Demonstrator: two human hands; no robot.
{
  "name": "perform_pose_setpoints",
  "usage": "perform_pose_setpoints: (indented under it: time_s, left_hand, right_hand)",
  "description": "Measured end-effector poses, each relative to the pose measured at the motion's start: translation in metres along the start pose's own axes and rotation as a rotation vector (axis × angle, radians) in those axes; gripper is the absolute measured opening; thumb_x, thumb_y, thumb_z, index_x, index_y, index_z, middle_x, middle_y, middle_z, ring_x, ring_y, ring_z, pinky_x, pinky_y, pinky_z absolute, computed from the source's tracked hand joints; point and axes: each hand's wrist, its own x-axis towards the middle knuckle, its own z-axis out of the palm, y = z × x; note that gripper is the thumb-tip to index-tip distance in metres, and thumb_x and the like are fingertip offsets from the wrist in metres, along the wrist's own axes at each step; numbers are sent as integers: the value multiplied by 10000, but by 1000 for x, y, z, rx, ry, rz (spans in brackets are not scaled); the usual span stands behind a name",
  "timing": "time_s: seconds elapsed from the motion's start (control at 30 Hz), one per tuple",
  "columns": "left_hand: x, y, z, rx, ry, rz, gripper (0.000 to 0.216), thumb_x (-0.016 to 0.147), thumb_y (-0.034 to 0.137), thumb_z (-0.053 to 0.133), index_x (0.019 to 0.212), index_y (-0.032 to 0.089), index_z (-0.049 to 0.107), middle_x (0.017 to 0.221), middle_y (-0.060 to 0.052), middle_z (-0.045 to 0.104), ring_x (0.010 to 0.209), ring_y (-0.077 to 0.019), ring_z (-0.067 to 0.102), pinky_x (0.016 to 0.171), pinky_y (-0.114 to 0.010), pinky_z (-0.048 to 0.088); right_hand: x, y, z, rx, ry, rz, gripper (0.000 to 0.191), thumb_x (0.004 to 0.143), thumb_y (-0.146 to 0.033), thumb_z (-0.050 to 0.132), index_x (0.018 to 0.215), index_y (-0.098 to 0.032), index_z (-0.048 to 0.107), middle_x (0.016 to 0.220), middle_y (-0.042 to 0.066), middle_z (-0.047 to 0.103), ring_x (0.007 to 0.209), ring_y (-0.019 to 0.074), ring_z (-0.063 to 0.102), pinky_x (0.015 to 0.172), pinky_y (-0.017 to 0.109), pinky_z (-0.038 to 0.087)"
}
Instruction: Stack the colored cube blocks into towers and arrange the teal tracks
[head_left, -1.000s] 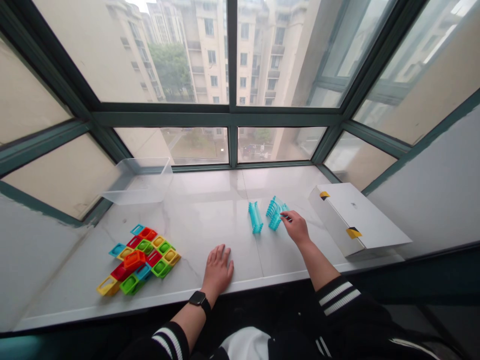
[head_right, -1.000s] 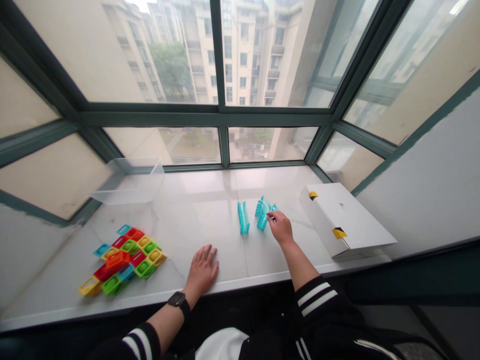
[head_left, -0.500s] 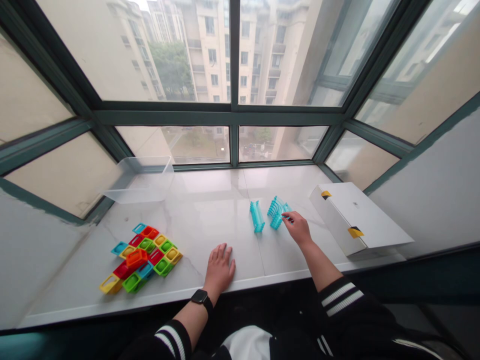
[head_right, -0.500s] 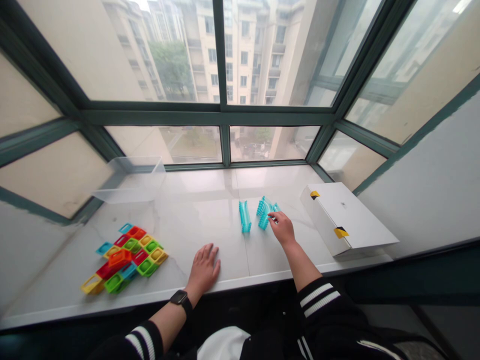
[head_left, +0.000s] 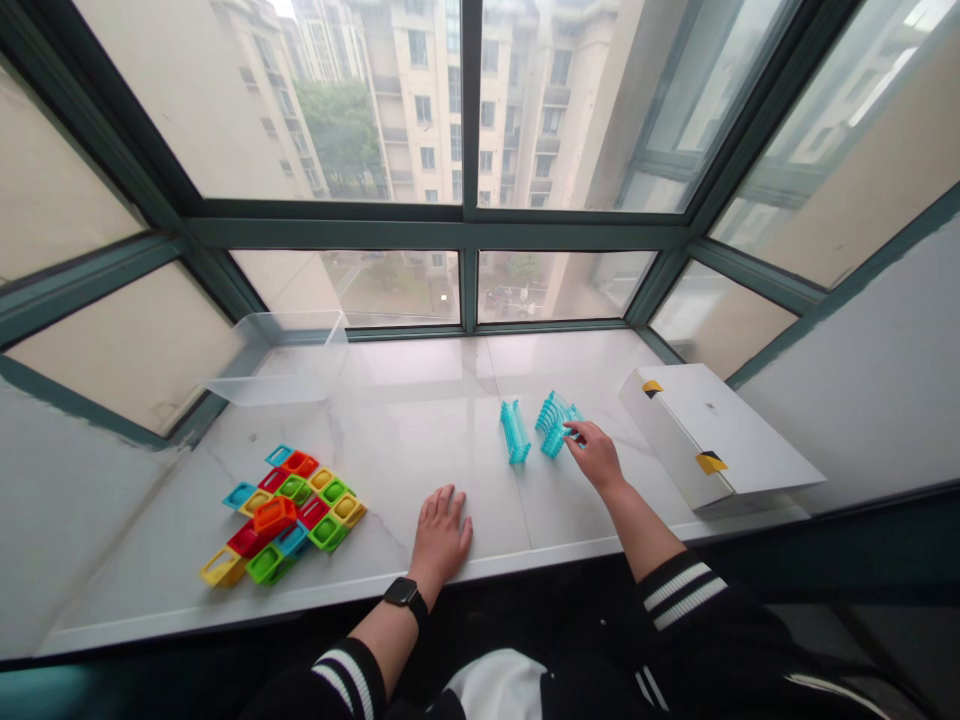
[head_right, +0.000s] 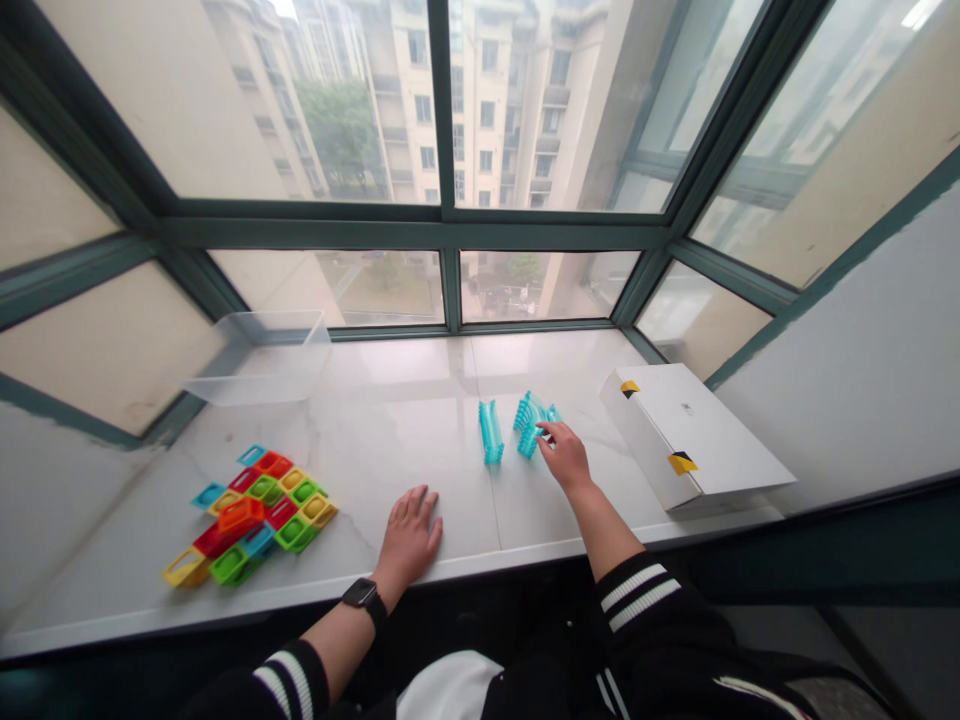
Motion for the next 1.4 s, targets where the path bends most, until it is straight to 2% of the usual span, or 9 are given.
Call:
perform_pose_setpoints:
  time_s: [0.53, 0.73, 0.83, 0.97, 1.0, 1.1, 1.13, 1.23, 1.4]
  left_hand:
    - [0, 2, -1, -23, 6, -8, 457, 993, 316, 509, 1423, 209, 620, 1513, -153, 576, 1427, -338, 479, 1227, -536, 349]
    - [0, 1, 0, -19, -8, -7, 452, 1002, 320, 506, 1424, 197, 615, 1523, -153, 562, 1428, -340, 471, 1234, -526, 342]
    - [0, 1, -1, -17, -14, -7, 454, 1000, 318, 508, 1424, 196, 612, 1519, -152, 563, 1427, -342, 472, 1231, -531, 346]
    - [1, 4, -3, -26, -19, -16, 452, 993, 314, 519, 1417, 190, 618, 1517, -159, 562, 1430, -342, 470, 1230, -532, 345]
    - [1, 5, -4, -27, -20, -18, 452, 993, 313, 522, 1416, 189, 619, 1519, -161, 560, 1429, -342, 470, 1230, -532, 344]
    - [1, 6, -5, -34, -15, -27, 456, 990, 311, 530, 1421, 189, 618, 1527, -164, 557, 1433, -343, 465, 1233, -535, 342]
    - [1, 7, -6, -39, -13, -27, 458, 989, 309, 535, 1423, 191, 616, 1525, -164, 560, 1434, -342, 464, 1234, -536, 343]
    - [1, 7, -8, -53, -24, -30, 458, 987, 306, 547, 1427, 197, 612, 1514, -158, 569, 1430, -339, 470, 1240, -536, 346]
    - [6, 8, -12, -118, -99, -75, 456, 972, 307, 586, 1413, 199, 616, 1520, -162, 567, 1418, -340, 507, 1238, -546, 371]
  right_hand:
    - [-1, -4, 3, -102, -3, -13, 288, 915, -315, 583, 1142, -231, 739, 957, 72, 739, 743, 205, 665, 762, 355, 548]
    - [-3, 0, 3, -167, -5, -27, 434, 919, -323, 579, 1333, -226, 666, 964, 72, 720, 738, 214, 644, 715, 354, 544]
    - [-14, -1, 6, -154, 68, -16, 525, 934, -370, 582, 1435, -213, 584, 990, 75, 707, 716, 213, 628, 689, 360, 555]
    - [-58, -6, 24, -12, 163, -15, 376, 985, -343, 507, 1310, -214, 645, 914, 62, 699, 719, 215, 645, 763, 381, 594]
    - [-74, -7, 30, 18, 128, -21, 336, 986, -334, 502, 1255, -224, 669, 890, 57, 700, 716, 218, 654, 761, 382, 598]
    - [-116, -10, 49, 92, -145, -97, 279, 973, -302, 525, 1173, -265, 715, 899, 51, 740, 710, 224, 695, 712, 370, 611]
    - [-127, -10, 54, 99, -190, -122, 272, 969, -292, 533, 1159, -273, 726, 909, 55, 750, 750, 238, 715, 751, 387, 620]
    - [-142, -8, 63, 71, -219, -138, 257, 973, -287, 538, 1127, -264, 742, 883, 67, 749, 797, 262, 722, 806, 424, 619]
    - [-140, -4, 69, -2, -235, -135, 273, 996, -287, 500, 1102, -201, 737, 902, 95, 738, 841, 261, 691, 846, 418, 566]
